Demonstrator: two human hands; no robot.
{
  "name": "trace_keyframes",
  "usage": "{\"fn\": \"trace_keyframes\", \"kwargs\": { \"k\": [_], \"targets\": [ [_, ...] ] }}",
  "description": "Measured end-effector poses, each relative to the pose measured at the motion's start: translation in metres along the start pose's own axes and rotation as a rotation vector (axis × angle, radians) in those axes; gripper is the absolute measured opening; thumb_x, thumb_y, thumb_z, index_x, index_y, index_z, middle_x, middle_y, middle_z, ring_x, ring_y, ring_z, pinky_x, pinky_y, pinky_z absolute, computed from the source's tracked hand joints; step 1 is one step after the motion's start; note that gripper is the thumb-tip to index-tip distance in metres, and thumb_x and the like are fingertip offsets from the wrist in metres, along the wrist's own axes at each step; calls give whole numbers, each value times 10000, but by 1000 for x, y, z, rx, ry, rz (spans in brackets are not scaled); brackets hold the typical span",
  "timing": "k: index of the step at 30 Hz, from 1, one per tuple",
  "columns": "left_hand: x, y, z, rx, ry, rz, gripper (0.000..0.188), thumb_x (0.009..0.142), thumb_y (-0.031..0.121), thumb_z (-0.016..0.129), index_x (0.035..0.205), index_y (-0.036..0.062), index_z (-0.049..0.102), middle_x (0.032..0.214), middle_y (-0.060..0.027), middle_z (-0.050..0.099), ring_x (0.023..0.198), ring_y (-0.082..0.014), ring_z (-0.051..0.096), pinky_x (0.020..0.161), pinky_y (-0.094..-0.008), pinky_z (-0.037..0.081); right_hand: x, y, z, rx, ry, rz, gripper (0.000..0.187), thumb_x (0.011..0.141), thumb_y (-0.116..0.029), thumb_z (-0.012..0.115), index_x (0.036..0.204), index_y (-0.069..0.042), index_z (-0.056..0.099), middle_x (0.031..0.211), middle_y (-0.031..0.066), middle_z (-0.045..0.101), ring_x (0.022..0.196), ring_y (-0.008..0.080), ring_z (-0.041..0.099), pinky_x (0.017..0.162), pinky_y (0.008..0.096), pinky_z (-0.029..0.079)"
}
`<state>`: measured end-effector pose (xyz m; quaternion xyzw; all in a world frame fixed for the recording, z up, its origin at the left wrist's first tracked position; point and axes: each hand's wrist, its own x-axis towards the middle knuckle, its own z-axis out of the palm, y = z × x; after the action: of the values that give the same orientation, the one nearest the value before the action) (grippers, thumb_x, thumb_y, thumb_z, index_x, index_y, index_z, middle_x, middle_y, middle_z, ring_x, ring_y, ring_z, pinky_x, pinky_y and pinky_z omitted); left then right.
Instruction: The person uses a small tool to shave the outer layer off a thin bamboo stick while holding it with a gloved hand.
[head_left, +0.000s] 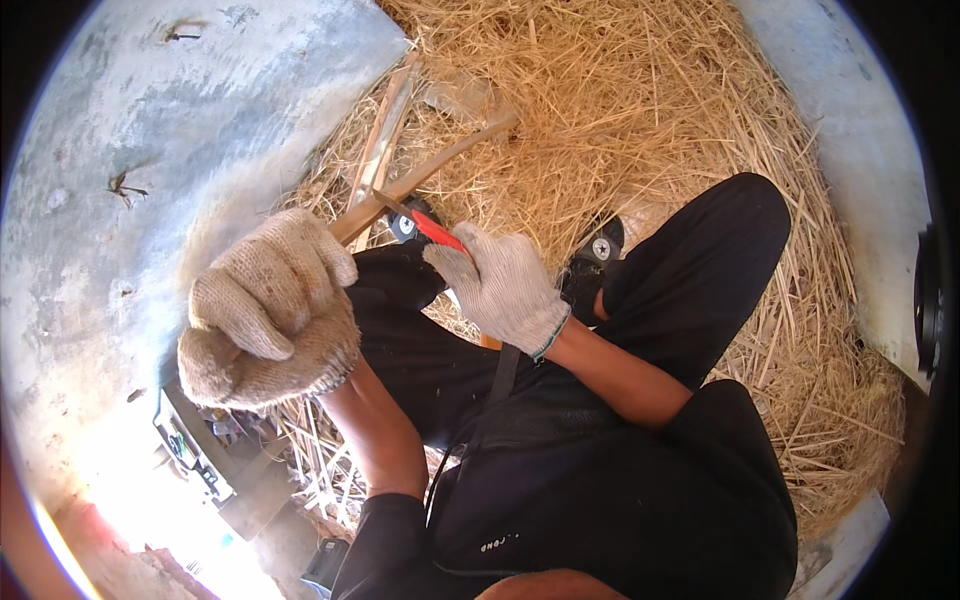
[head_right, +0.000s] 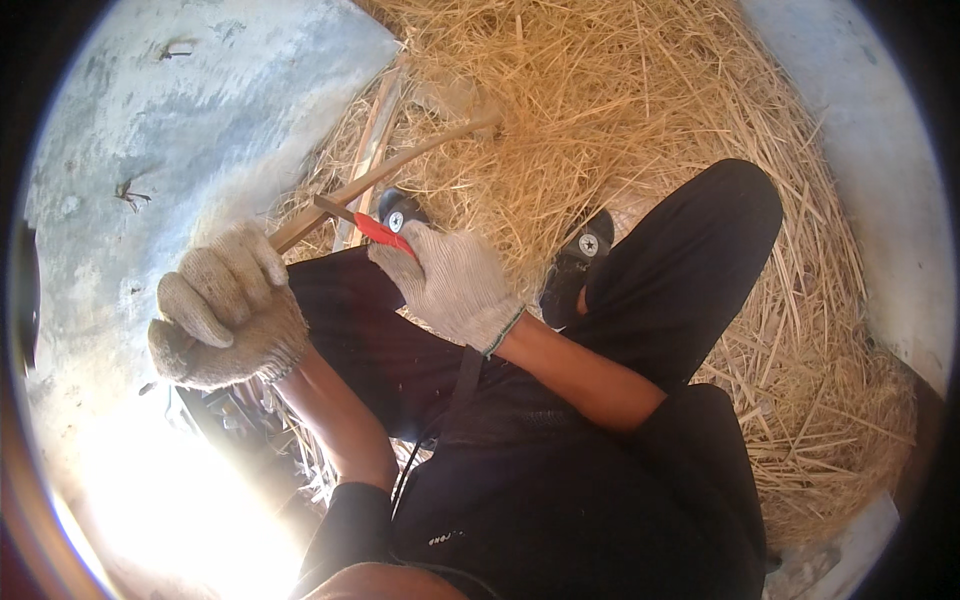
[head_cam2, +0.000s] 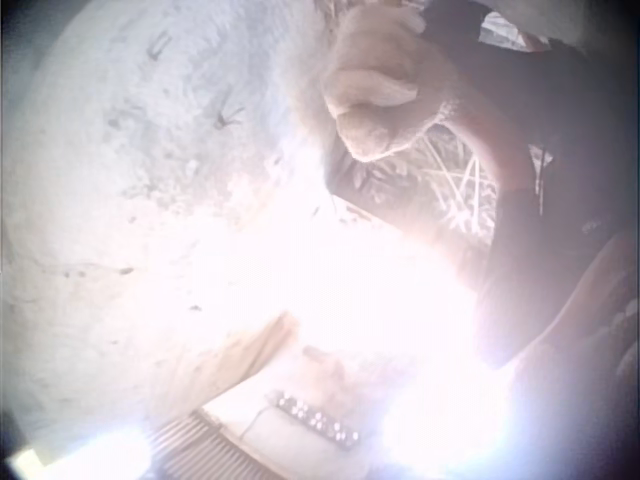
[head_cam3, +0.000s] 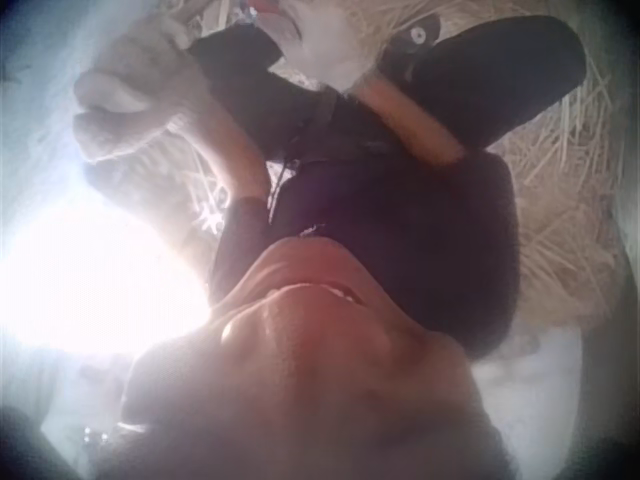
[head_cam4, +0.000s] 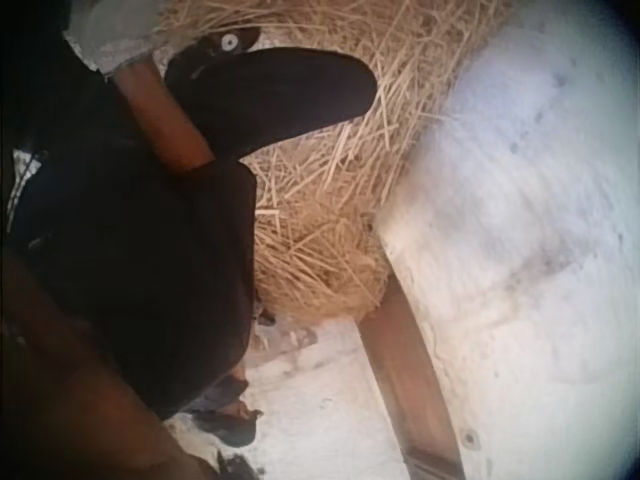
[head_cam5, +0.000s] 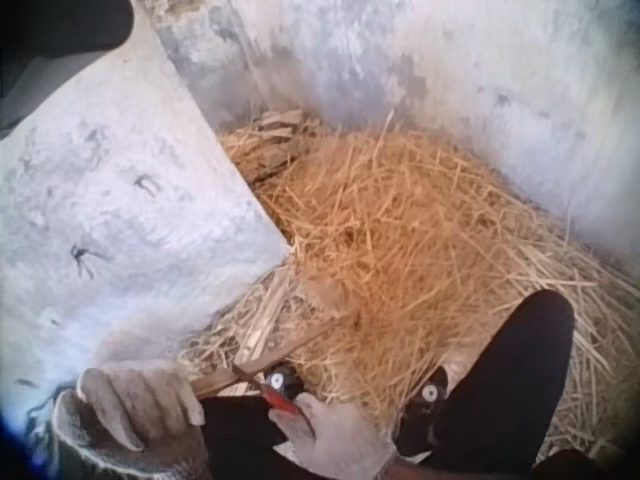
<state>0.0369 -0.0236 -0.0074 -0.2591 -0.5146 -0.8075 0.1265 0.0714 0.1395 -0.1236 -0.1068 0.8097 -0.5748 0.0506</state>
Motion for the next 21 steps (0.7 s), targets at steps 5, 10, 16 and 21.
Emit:
{"fn": "trace_keyframes", "kwargs": {
  "k": [5, 10, 16, 21],
  "targets": [
    [-3, 2, -8, -21, 1, -9, 466, 973, 407, 474, 585, 151, 509, 504, -7, 401, 481, -177, 411, 560, -381, 396, 8, 7, 8, -127, 29, -49, 328, 971, -346, 630, 856, -40, 603, 623, 193, 590, 617, 400, 634, 530, 457, 476],
    [-1, -2, -7, -120, 0, 35, 473, 940, 398, 455, 553, 130, 506, 479, -32, 420, 418, -199, 412, 496, -399, 432, 16, 78, 12, -306, 73, 87, 423, 999, -418, 545, 918, -13, 638, 728, 230, 641, 715, 418, 664, 569, 476, 492],
    [-4, -2, 19, -96, 58, 48, 471, 919, 379, 477, 530, 116, 510, 471, -48, 436, 414, -209, 408, 492, -405, 433, 5, 26, -28, 185, 189, 229, 602, 1011, -533, 492, 1033, 42, 666, 701, 194, 642, 618, 264, 635, 571, 394, 480],
    [4, -9, 29, -79, 19, 45, 463, 915, 375, 475, 530, 119, 506, 465, -45, 433, 419, -211, 405, 489, -396, 420, 3, 28, 3, 296, 68, 94, 594, 1028, -511, 485, 1032, 56, 660, 707, 219, 641, 632, 273, 636, 614, 394, 490]
  ]
}}
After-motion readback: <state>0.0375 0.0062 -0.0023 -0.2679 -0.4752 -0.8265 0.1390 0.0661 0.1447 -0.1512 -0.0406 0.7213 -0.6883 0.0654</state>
